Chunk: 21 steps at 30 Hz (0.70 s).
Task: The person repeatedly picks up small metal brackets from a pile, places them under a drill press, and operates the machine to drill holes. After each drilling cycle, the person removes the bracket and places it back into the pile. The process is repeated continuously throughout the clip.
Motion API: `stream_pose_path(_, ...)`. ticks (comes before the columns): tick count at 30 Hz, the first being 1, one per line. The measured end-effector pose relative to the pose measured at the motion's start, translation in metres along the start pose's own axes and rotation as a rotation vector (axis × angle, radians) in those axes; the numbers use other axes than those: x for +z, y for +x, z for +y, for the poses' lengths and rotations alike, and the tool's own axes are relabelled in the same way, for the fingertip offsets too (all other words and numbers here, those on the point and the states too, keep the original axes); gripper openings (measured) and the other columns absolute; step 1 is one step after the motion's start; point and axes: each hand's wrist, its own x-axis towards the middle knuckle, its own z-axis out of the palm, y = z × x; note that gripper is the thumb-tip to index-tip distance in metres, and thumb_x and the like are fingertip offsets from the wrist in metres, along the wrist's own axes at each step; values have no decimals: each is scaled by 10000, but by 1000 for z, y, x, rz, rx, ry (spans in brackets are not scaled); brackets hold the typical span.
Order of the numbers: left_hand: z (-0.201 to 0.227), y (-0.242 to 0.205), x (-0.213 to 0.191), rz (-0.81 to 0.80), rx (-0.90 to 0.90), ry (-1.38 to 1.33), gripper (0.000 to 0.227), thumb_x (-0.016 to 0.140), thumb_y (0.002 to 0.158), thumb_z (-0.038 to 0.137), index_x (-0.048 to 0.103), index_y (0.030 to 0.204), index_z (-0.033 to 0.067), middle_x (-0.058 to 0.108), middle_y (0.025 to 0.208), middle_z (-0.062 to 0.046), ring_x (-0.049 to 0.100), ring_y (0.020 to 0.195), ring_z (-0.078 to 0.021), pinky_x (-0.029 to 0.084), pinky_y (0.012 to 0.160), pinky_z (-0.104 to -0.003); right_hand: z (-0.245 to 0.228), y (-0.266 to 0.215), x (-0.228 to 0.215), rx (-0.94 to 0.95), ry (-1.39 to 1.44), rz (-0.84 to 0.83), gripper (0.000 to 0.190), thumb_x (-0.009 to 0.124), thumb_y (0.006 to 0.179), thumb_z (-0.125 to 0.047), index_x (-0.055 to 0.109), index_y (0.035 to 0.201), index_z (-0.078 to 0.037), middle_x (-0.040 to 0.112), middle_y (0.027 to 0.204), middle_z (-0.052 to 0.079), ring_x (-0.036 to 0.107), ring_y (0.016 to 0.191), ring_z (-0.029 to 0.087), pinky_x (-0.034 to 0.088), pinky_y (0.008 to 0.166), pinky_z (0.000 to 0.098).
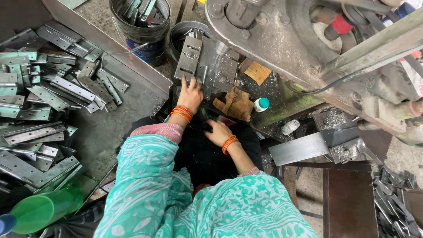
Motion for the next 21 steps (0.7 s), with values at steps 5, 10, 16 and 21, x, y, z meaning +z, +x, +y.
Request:
stream_pose_path(5, -6, 2, -23, 141, -18, -176, 255, 565, 925, 244, 787, 952, 121, 689, 1231, -45, 486, 1331, -304, 262, 1183, -637, 18, 4, 10, -72, 28, 68, 583, 739, 879, -386, 578, 1365, -108, 646, 1200, 286, 623, 1144, 451, 507, 971, 492)
stream_pose_path(10, -28, -12, -48, 421, -47, -520, 260, 681, 759, 134, 763, 986, 38, 709, 1207, -76, 560, 1223, -283, 370, 1144, -500, 33, 15, 5, -280, 223, 293, 689, 745, 947, -328, 453, 1520, -80, 578, 1419, 269, 617, 1209, 439, 496, 1007, 478)
stream_pose_path(16, -43, -2, -14, 450, -351, -1248, 278, 715, 747, 5, 751, 1021, -27, 740, 1088, -148, 679, 1013, -311, 547, 904, -379, 45, 55, -22, -36, 846, 472, 581, 744, 889, -137, 528, 1427, -95, 671, 1223, 72, 665, 991, 121, 560, 769, 288)
stream_pose_path(21, -35, 21, 21, 271, -350, -1931, 232, 755, 887, 11, 755, 1113, -43, 776, 1072, -171, 656, 979, -181, 519, 866, -303, 39, 63, -49, -119, 1181, 557, 248, 771, 934, -60, 643, 1144, -28, 692, 1019, 22, 657, 846, 103, 545, 695, 268)
